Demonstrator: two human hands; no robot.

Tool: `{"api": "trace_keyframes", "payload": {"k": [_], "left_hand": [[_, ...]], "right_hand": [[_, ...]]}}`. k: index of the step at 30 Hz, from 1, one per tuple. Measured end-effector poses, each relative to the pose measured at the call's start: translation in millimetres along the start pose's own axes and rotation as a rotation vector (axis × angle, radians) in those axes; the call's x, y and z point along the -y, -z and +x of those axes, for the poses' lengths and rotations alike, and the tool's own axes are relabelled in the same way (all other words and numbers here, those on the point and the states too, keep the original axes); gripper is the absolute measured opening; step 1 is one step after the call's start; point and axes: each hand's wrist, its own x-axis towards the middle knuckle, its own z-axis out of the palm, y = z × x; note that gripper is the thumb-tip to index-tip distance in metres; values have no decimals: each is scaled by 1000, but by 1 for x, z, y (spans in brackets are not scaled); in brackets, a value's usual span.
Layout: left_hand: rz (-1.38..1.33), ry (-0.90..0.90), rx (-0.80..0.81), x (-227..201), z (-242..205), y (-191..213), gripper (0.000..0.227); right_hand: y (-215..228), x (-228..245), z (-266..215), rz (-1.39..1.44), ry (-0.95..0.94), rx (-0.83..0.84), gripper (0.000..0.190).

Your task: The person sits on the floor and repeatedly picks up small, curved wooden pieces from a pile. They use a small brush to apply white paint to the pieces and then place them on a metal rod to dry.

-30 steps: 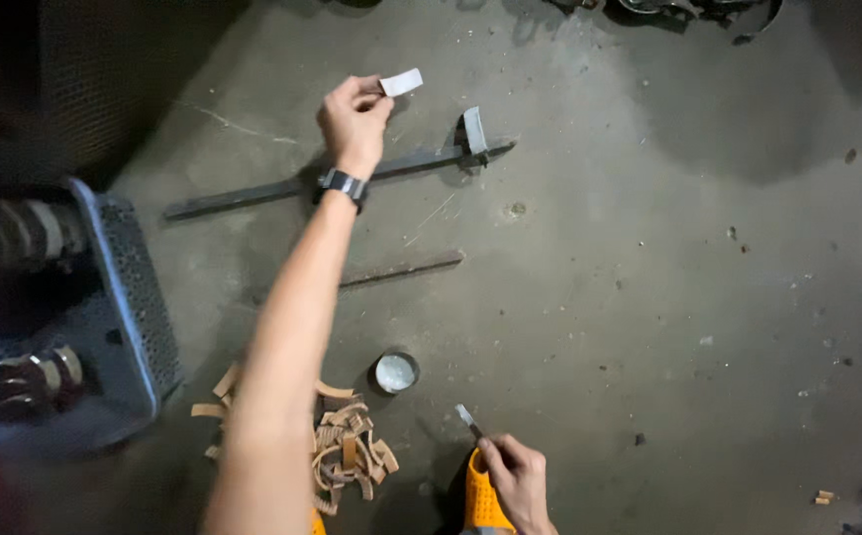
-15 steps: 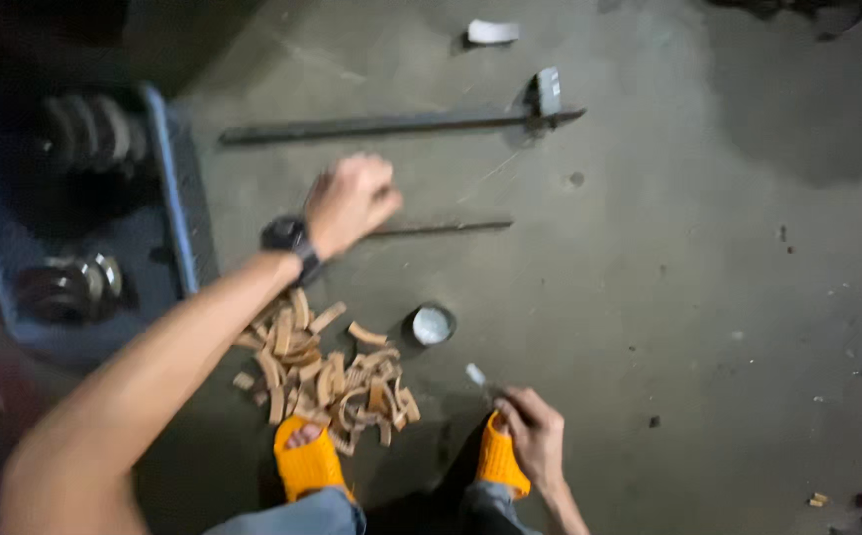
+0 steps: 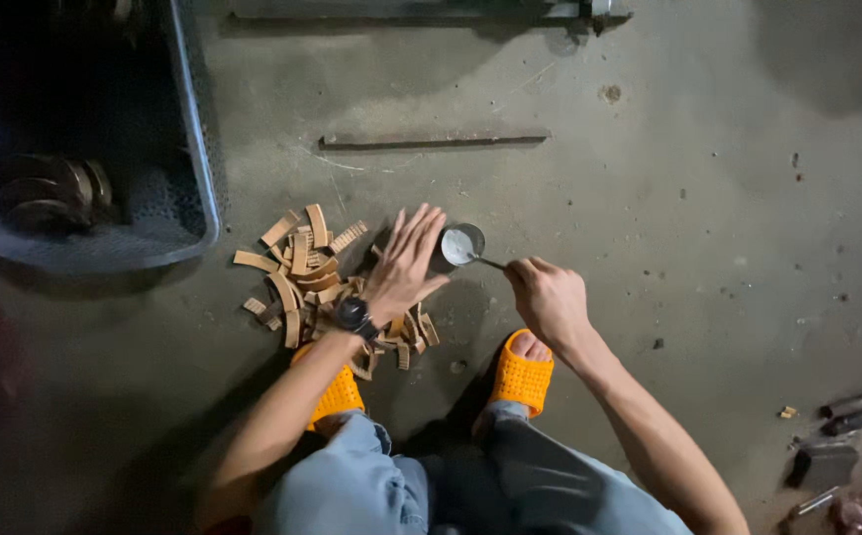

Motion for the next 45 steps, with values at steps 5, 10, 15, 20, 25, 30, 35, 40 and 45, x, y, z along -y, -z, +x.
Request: {"api": "trace_keyframes", "payload": {"k": [5,10,15,20,25,30,35,40,45], "left_hand": [[-29,-6,-38,-5,17,-11,101],[-34,-40,-133,-11,19,-10,95],[-5,-82,-175,-15,22,-3,96],[-20,-61,-206,-14,19,-3,94],[-4,-17,-176,-14,8,3,107],[-141,-1,-527,-21,-39,55,38],[-7,321,-764,16,-93,164,19],[122,488,-884,130,-94,221,4],[63,1286,-372,212,-38,175,27]], "right_hand": [[-4,19,28,-113,61,52,16],[-13,25,35,-153,93,81,17],[-27,23,34,144,-10,137,15],[-21,18,25,966,-332,232,13],[-12,16,6,1405,-472,200,15],[-22,17,-5,995,-331,-9,12],[-40,23,-10,873,-351,-117,19],[-50,31,-11,718,-177,-303,10],[-52,28,-15,452,74,-566,24]]}}
